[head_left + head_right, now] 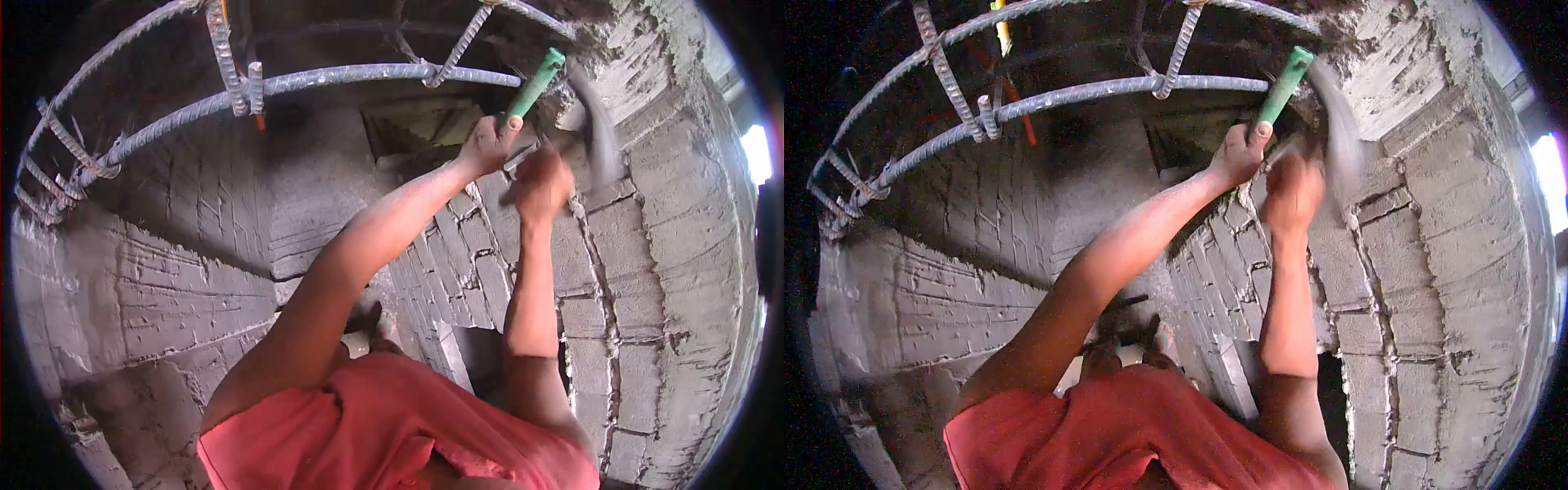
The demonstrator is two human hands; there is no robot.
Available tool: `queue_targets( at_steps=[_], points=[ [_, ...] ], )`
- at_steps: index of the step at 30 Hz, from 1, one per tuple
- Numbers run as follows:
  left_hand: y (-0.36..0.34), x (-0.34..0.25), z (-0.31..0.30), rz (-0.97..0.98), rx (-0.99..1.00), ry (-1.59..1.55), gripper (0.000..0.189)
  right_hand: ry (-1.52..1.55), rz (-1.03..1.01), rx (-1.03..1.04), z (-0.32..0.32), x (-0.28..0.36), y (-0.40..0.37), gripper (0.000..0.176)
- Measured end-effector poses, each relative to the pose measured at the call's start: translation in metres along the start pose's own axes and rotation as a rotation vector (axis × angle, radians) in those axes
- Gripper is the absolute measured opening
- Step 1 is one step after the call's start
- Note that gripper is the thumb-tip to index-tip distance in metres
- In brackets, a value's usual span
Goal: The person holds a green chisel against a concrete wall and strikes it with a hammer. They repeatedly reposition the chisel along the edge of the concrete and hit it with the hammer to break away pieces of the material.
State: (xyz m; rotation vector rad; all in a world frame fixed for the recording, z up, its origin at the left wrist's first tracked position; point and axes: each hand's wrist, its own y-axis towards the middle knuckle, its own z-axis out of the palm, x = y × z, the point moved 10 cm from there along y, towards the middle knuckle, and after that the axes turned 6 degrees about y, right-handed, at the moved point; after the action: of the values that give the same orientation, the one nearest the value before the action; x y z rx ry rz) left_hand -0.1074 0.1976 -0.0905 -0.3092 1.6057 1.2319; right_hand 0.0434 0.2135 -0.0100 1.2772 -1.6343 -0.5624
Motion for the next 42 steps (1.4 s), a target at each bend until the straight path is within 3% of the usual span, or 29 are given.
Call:
queue_targets(
  at_steps=[1,2,3,5,6,9,10,11,13,14,15,16,17,19,20,21,23,25,26,27,29,31,33,35,36,38,39,41,42],
  points=[
    [-0.004,0.001,-0.001,-0.052,-0.019,-0.015,0.063,0.260,0.389,0.046,0.018,-0.040,-0.003,0.042],
    [-0.008,0.011,0.006,-0.079,0.026,0.011,0.064,0.038,0.053,-0.005,0.004,-0.005,0.006,0.041],
    [0.001,0.012,0.006,-0.088,0.053,0.038,0.064,0.143,0.110,-0.007,-0.001,-0.006,0.003,0.038],
    [-0.003,0.004,0.001,-0.011,-0.024,-0.008,0.067,0.707,-0.070,-0.156,-0.022,0.031,-0.006,0.043],
    [-0.003,0.005,0.001,-0.017,-0.009,0.001,0.067,0.910,-0.028,-0.241,-0.031,0.027,-0.016,0.049],
    [-0.001,0.002,0.000,-0.015,0.018,0.022,0.067,0.978,-0.414,-0.085,-0.038,0.066,-0.015,0.051],
    [0.000,0.001,-0.001,-0.011,0.007,0.019,0.066,0.736,-0.238,-0.180,-0.028,0.018,-0.019,0.053],
    [0.000,0.000,0.000,-0.006,-0.002,0.016,0.066,-0.057,-0.220,-0.030,-0.004,0.012,-0.011,0.051],
    [-0.005,0.022,0.018,-0.133,0.090,0.095,0.063,0.485,0.258,0.033,0.017,-0.042,0.002,0.047],
    [-0.003,0.018,0.015,-0.086,0.033,0.071,0.061,0.267,0.131,-0.011,-0.004,-0.010,0.010,0.049],
    [0.000,0.013,0.008,-0.038,-0.029,0.048,0.060,0.501,0.255,-0.094,-0.009,-0.006,0.004,0.055],
    [-0.004,0.001,0.002,-0.013,-0.059,-0.017,0.060,0.744,0.198,-0.195,-0.020,0.015,0.000,0.055],
    [-0.004,-0.001,0.005,-0.032,0.008,-0.005,0.062,0.986,0.131,-0.300,-0.032,0.029,-0.001,0.054],
    [-0.004,-0.002,-0.001,-0.013,-0.080,0.101,0.065,1.066,-0.169,-0.320,-0.058,0.061,-0.007,0.054],
    [-0.004,0.001,0.001,-0.014,-0.079,0.100,0.065,1.020,-0.377,-0.203,-0.063,0.084,-0.005,0.051],
    [-0.004,0.004,0.000,-0.011,-0.107,0.126,0.066,1.019,-0.376,-0.205,-0.059,0.061,-0.009,0.051],
    [-0.002,0.000,-0.004,-0.005,-0.140,0.151,0.066,0.029,-0.082,-0.028,-0.008,-0.012,-0.006,0.054],
    [-0.004,0.005,0.011,-0.138,0.076,0.055,0.066,0.088,0.162,0.028,0.001,-0.035,0.004,0.052],
    [-0.006,0.016,0.004,-0.090,-0.131,0.205,0.065,-0.243,-0.126,0.021,-0.012,0.008,0.007,0.055],
    [-0.008,-0.011,-0.004,0.008,-0.124,0.016,0.067,0.373,0.114,-0.014,-0.017,-0.005,-0.001,0.053],
    [-0.007,0.010,0.002,-0.048,-0.116,0.188,0.070,0.866,0.070,-0.193,-0.043,0.038,0.000,0.055],
    [-0.004,0.001,0.001,-0.048,-0.044,0.106,0.071,1.089,-0.357,-0.117,-0.063,0.077,0.002,0.049],
    [-0.006,-0.004,-0.006,0.023,-0.140,0.145,0.071,1.153,-0.442,-0.121,-0.054,0.043,0.001,0.050],
    [-0.009,-0.012,-0.005,0.034,-0.113,0.107,0.072,-0.218,-0.477,-0.010,0.002,-0.021,0.001,0.051],
    [-0.012,-0.007,-0.005,-0.012,-0.121,0.140,0.072,-0.220,-0.475,-0.012,-0.007,0.006,-0.003,0.051],
    [-0.012,-0.021,-0.010,-0.022,-0.108,0.158,0.074,0.272,0.282,0.123,-0.009,-0.016,-0.001,0.054],
    [-0.018,-0.017,-0.008,-0.040,-0.099,0.154,0.074,0.331,0.112,0.177,-0.014,-0.015,-0.007,0.054],
    [-0.009,-0.018,-0.009,0.001,-0.121,0.178,0.075,0.779,0.064,-0.087,-0.042,0.003,-0.011,0.055],
    [-0.008,-0.013,-0.007,-0.030,-0.096,0.202,0.076,0.948,-0.069,-0.165,-0.051,0.022,-0.006,0.059]
  ],
)
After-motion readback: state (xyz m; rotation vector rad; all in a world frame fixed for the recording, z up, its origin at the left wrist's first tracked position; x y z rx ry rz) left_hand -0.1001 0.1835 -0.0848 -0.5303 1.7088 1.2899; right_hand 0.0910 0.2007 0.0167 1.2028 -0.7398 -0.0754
